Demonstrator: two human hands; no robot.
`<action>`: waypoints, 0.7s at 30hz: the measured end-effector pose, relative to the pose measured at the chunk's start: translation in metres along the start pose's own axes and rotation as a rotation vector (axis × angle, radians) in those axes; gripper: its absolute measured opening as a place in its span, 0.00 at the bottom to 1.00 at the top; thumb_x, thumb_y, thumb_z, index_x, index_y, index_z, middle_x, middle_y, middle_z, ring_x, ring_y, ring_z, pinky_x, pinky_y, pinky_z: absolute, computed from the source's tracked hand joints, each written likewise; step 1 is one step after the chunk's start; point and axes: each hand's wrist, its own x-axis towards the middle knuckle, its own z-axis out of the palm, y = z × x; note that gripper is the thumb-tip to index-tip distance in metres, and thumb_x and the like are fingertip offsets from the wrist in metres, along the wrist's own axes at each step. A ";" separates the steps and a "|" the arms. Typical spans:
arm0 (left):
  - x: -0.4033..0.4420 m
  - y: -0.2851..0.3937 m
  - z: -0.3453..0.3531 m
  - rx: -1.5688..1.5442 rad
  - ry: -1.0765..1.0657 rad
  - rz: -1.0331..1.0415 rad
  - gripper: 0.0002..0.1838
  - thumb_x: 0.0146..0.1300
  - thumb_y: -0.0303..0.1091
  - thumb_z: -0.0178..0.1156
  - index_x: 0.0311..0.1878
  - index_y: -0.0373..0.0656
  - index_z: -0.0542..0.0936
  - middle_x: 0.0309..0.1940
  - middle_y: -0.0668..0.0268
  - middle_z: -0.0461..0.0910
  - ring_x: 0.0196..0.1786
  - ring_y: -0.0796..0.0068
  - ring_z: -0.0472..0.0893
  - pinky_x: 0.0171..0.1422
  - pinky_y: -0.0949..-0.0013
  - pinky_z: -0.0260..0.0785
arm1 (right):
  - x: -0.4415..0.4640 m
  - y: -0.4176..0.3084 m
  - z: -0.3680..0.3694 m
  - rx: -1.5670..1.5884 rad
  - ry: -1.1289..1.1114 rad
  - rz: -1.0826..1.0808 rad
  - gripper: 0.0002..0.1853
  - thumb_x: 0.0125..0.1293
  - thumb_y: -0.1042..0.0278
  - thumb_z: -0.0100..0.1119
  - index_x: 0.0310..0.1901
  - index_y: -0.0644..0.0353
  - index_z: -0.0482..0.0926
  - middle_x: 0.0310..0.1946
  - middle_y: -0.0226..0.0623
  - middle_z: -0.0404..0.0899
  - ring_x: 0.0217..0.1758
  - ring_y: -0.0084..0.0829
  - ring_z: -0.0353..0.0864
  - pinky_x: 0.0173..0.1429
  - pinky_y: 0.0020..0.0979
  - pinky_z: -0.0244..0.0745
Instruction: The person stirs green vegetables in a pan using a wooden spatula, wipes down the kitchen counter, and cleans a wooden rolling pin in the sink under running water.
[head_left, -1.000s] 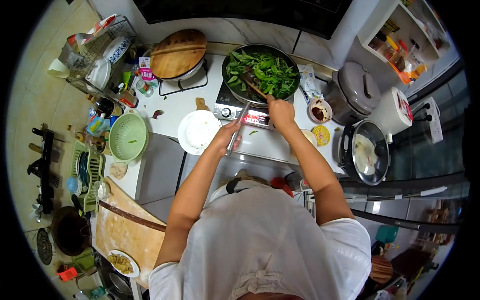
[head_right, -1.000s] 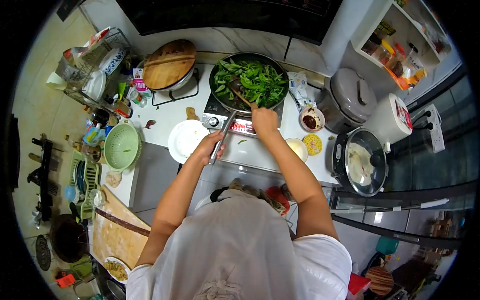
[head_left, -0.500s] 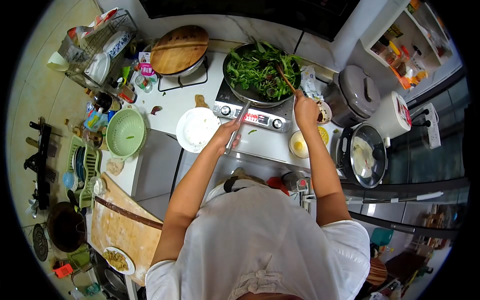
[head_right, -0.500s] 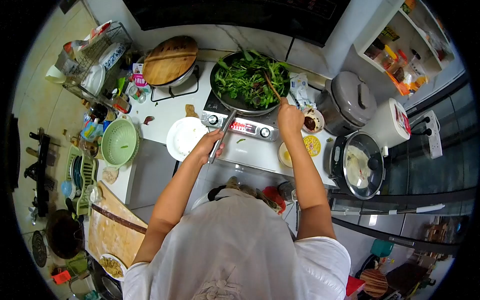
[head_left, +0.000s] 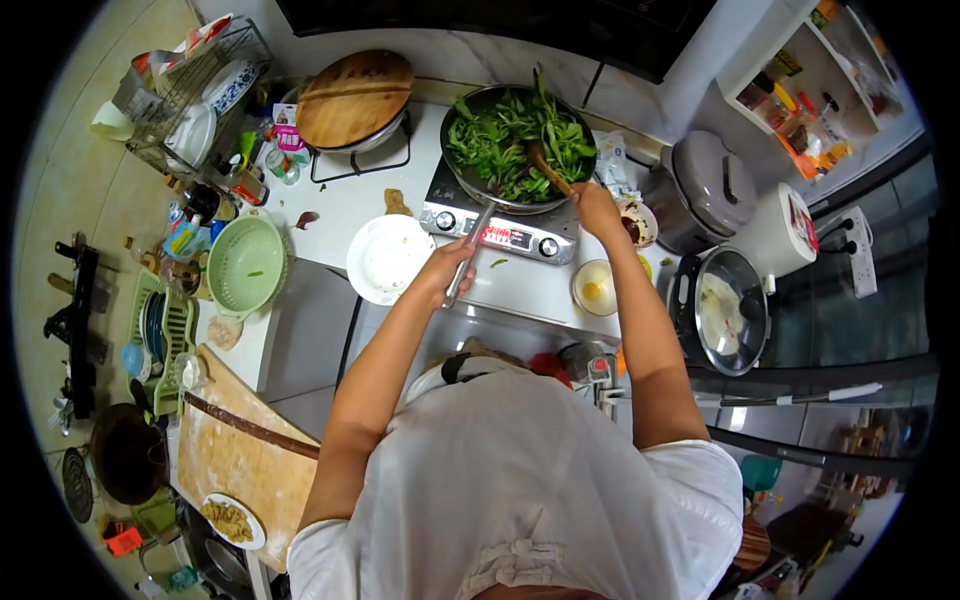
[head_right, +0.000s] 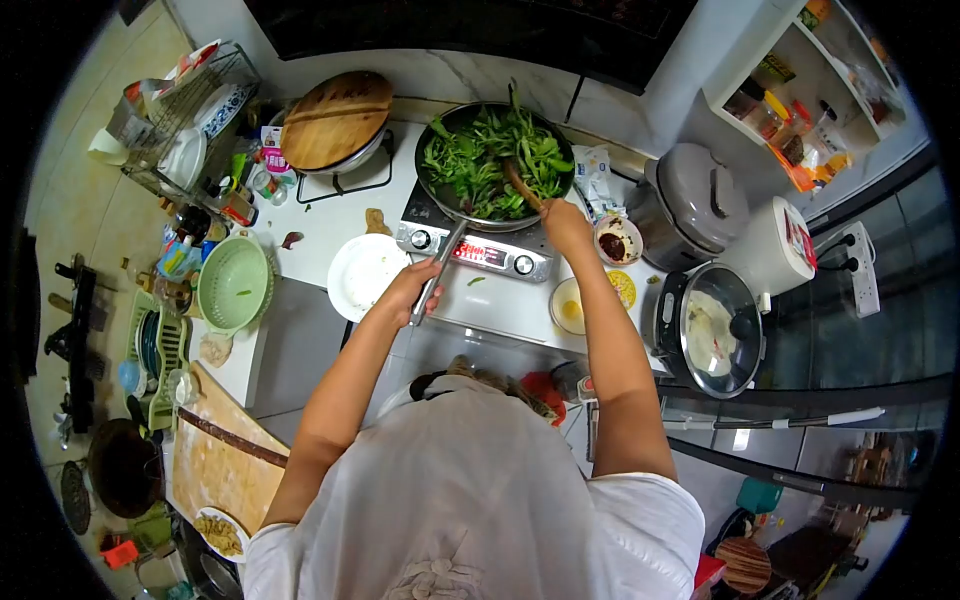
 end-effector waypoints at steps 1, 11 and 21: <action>0.000 0.000 0.000 0.002 -0.002 0.001 0.06 0.72 0.40 0.49 0.45 0.51 0.70 0.20 0.70 0.70 0.15 0.79 0.68 0.16 0.74 0.58 | -0.003 -0.002 0.003 0.010 -0.011 -0.002 0.15 0.69 0.58 0.47 0.45 0.54 0.82 0.35 0.51 0.83 0.41 0.51 0.83 0.46 0.49 0.77; 0.002 0.001 -0.001 0.017 -0.019 0.009 0.06 0.73 0.40 0.48 0.45 0.51 0.70 0.19 0.69 0.70 0.14 0.78 0.67 0.16 0.73 0.59 | -0.039 -0.059 -0.045 -0.115 0.118 -0.183 0.12 0.68 0.60 0.50 0.43 0.53 0.81 0.25 0.47 0.81 0.29 0.48 0.82 0.33 0.47 0.76; 0.001 0.000 0.000 0.021 0.002 0.005 0.07 0.73 0.39 0.48 0.48 0.51 0.72 0.19 0.70 0.70 0.15 0.78 0.67 0.16 0.73 0.58 | 0.027 -0.008 -0.022 -0.452 0.332 -0.147 0.13 0.69 0.63 0.45 0.37 0.53 0.81 0.21 0.44 0.82 0.24 0.43 0.84 0.26 0.43 0.76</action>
